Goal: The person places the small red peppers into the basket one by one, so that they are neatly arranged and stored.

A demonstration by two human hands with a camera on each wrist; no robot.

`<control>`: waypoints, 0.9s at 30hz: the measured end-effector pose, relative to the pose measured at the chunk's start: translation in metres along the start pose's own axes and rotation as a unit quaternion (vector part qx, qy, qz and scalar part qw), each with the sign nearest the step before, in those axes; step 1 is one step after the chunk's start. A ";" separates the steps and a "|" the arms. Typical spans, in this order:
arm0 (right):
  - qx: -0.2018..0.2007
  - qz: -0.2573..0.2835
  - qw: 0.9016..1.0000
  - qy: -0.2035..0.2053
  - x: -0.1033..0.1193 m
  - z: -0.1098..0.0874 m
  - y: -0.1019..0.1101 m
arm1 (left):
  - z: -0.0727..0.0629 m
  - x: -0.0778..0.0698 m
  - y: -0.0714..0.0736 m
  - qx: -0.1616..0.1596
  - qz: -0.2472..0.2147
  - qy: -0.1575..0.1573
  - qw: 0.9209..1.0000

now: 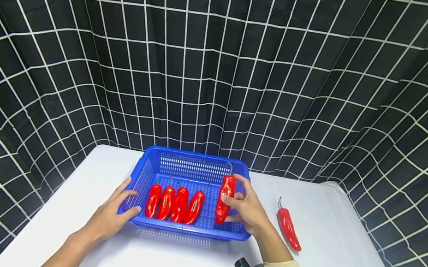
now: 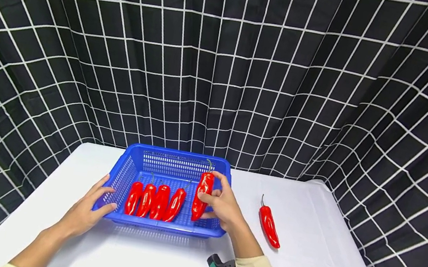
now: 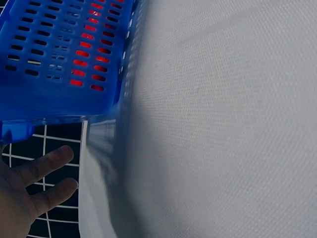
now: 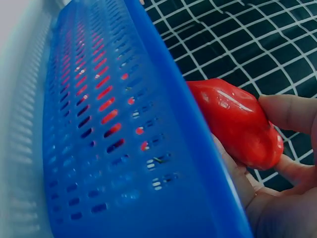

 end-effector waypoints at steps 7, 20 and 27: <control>0.010 -0.005 1.000 -0.006 -0.007 0.005 -0.010 | 0.000 0.000 0.000 0.000 0.003 -0.003 1.000; 0.016 -0.044 0.999 -0.024 -0.022 0.015 -0.026 | 0.001 0.001 0.000 0.005 0.003 0.004 1.000; 0.005 -0.065 0.997 -0.041 -0.033 0.020 -0.026 | 0.000 0.000 0.000 0.003 0.002 0.001 1.000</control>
Point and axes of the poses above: each hand's wrist, its own z-axis towards the middle knuckle, its own y-axis out of the back of the hand, x = y × z, the point moved 9 cm from there along z, towards the middle knuckle, and after that the axes turned 6 degrees about -x, right-handed, at the moved point
